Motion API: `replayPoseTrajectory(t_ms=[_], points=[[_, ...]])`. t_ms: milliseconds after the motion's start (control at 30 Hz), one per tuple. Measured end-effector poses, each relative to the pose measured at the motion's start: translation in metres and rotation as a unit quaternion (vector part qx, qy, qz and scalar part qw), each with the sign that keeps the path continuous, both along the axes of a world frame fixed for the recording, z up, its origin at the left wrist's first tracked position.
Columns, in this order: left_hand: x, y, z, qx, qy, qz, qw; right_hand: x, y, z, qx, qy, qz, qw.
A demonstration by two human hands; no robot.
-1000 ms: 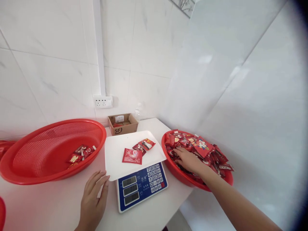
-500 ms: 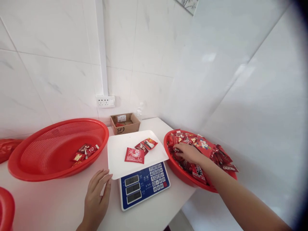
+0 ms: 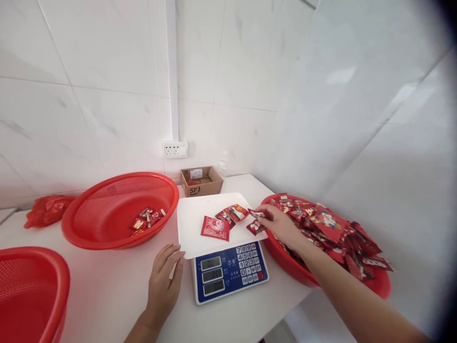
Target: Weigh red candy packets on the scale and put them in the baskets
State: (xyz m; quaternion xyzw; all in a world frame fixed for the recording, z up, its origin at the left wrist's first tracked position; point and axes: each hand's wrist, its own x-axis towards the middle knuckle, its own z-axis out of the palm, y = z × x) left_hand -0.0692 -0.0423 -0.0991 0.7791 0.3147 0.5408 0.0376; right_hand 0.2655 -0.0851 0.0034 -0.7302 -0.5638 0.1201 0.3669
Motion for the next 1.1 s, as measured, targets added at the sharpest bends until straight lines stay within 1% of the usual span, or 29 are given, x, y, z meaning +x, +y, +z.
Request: replayPoseTrajectory(t_ms=[100, 200, 400, 600, 800, 967, 1100], points=[[0.0, -0.001, 0.001, -0.005, -0.001, 0.004, 1.0, -0.022, 0.011, -0.017, -0.005, -0.021, -0.005, 1.0], [0.001, -0.001, 0.002, -0.012, -0.001, 0.004, 1.0, -0.034, 0.019, -0.026, 0.004, -0.05, -0.023, 0.998], [0.0, -0.002, 0.003, -0.014, 0.0, 0.009, 1.0, -0.042, 0.024, -0.032, 0.013, -0.088, -0.048, 0.995], [0.001, -0.003, 0.003, -0.015, -0.006, 0.004, 1.0, -0.046, 0.013, -0.036, 0.043, -0.093, -0.082, 0.991], [0.001, -0.003, 0.003, -0.019, -0.007, 0.003, 1.0, -0.059, 0.001, -0.047, 0.047, -0.06, -0.001, 0.997], [0.002, -0.004, 0.004, -0.018, -0.008, 0.009, 1.0, -0.061, 0.002, -0.047, 0.056, 0.005, -0.031, 0.998], [0.002, -0.004, 0.003, -0.017, -0.007, 0.011, 1.0, -0.066, 0.001, -0.046, 0.077, 0.055, -0.032, 0.995]])
